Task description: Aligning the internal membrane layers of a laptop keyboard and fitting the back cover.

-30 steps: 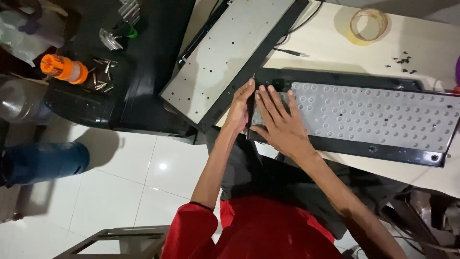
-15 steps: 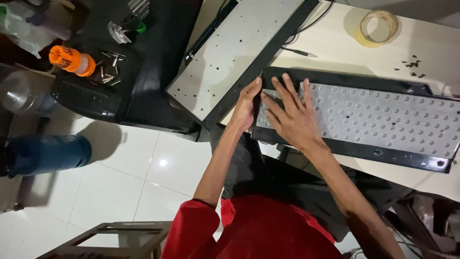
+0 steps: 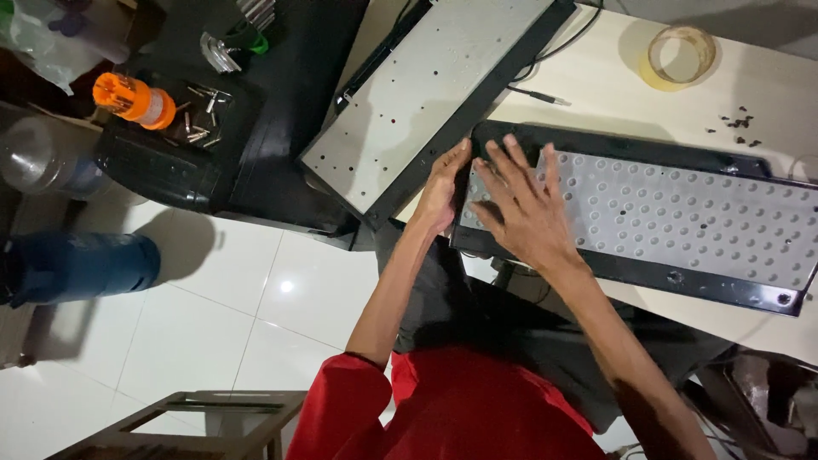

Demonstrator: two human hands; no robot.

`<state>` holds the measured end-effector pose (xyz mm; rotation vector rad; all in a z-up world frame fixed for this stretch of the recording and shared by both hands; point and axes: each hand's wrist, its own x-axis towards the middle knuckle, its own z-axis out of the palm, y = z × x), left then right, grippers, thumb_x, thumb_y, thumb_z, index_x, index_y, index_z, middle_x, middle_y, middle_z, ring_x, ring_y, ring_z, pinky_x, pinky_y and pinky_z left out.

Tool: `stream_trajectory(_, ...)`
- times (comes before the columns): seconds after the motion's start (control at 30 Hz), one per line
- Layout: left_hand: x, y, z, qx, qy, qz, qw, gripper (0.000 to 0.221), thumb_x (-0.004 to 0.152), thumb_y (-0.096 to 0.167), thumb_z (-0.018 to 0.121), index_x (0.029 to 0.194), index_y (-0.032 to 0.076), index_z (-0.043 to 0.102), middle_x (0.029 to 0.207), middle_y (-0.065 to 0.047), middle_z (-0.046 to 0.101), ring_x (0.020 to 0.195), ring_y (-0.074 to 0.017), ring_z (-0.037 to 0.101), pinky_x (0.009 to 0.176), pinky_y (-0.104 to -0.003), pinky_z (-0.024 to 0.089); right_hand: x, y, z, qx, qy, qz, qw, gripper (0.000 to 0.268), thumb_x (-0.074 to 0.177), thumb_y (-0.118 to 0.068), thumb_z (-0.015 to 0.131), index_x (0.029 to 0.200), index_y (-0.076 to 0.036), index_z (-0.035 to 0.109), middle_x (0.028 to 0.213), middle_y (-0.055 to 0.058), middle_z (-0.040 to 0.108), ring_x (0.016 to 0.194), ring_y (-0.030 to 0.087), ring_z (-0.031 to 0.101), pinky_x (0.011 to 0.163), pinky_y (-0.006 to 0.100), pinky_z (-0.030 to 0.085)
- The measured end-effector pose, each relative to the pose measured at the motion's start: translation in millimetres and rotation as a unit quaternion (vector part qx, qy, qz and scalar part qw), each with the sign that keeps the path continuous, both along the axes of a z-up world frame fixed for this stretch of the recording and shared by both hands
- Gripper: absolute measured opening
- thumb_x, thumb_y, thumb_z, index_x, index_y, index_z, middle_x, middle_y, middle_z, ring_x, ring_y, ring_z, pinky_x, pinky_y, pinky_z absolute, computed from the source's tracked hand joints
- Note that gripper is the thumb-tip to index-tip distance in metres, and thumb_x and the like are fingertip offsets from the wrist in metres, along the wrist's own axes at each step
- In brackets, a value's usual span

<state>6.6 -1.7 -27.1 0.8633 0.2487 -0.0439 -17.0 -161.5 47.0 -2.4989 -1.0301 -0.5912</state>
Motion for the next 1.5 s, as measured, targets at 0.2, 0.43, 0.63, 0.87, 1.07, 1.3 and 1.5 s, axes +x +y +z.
stream_trajectory(0.2,3.1,3.5,-26.3,0.015,-0.002,-0.018,1.0,0.041,0.103,0.041,0.073,0.129,0.009,0.07,0.111,-0.011,0.076,0.105,-0.0175,0.072,0.098,-0.037,0.054,-7.5,1.6,-1.7,-0.08,-0.045,0.004,0.996,0.056,0.102,-0.038,0.069,0.151,-0.01,0.059,0.156,0.008,0.055,0.151,0.027,0.043,0.128,0.062,0.012)
stream_trajectory(0.43,-4.2,3.0,-13.1,0.041,0.035,-0.029,0.998,0.052,0.102,0.047,0.07,0.138,0.008,0.064,0.117,-0.012,0.073,0.111,-0.0199,0.07,0.102,-0.039,0.054,-19.0,-0.4,-8.7,-0.059,-0.017,0.025,0.998,0.048,0.104,-0.034,0.064,0.147,-0.013,0.06,0.158,0.005,0.052,0.151,0.023,0.043,0.128,0.058,0.015)
stream_trajectory(0.63,-2.2,3.1,-12.6,0.085,0.034,-0.033,0.995,0.058,0.1,0.055,0.071,0.136,0.011,0.066,0.12,-0.01,0.072,0.115,-0.0218,0.068,0.105,-0.043,0.051,-21.9,-6.1,-6.9,-0.05,0.021,0.032,0.998,0.058,0.105,-0.033,0.058,0.158,-0.014,0.046,0.167,0.007,0.038,0.154,0.025,0.035,0.128,0.056,0.014)
stream_trajectory(0.87,-4.8,2.0,0.1,0.142,0.029,-0.053,0.988,0.061,0.101,0.06,0.066,0.143,0.015,0.063,0.148,-0.018,0.057,0.144,-0.0364,0.046,0.121,-0.055,0.031,-15.3,-12.7,-3.4,-0.103,0.037,-0.019,0.994,0.073,0.106,-0.049,0.051,0.164,-0.008,0.032,0.173,0.014,0.022,0.158,0.031,0.024,0.127,0.057,0.011)
stream_trajectory(1.07,-13.6,-16.7,63.3,0.13,0.077,-0.012,0.988,0.07,0.091,0.059,0.075,0.137,0.008,0.064,0.15,-0.021,0.052,0.149,-0.0421,0.036,0.123,-0.06,0.023,-18.8,-34.1,9.4,-0.098,0.023,-0.064,0.993,0.079,0.106,-0.054,0.048,0.166,-0.007,0.03,0.172,0.018,0.019,0.158,0.035,0.02,0.125,0.061,0.014)
stream_trajectory(1.3,-4.6,-10.3,23.8,0.135,0.083,0.037,0.987,0.04,0.092,0.047,0.08,0.11,0.011,0.073,0.111,-0.01,0.066,0.115,-0.0206,0.06,0.109,-0.045,0.044,-6.5,-47.3,-8.3,-0.113,-0.025,-0.096,0.989,0.081,0.103,-0.06,0.05,0.162,-0.006,0.037,0.169,0.019,0.028,0.157,0.034,0.026,0.125,0.059,0.019)
stream_trajectory(1.5,-3.0,-4.0,11.9,0.103,0.079,0.047,0.99,0.032,0.093,0.046,0.079,0.096,0.014,0.074,0.097,-0.006,0.075,0.096,-0.02,0.072,0.093,-0.041,0.057,-11.4,-70.0,10.5,-0.073,-0.004,-0.133,0.988,0.081,0.104,-0.058,0.052,0.164,-0.007,0.034,0.171,0.018,0.024,0.158,0.034,0.023,0.125,0.06,0.011)
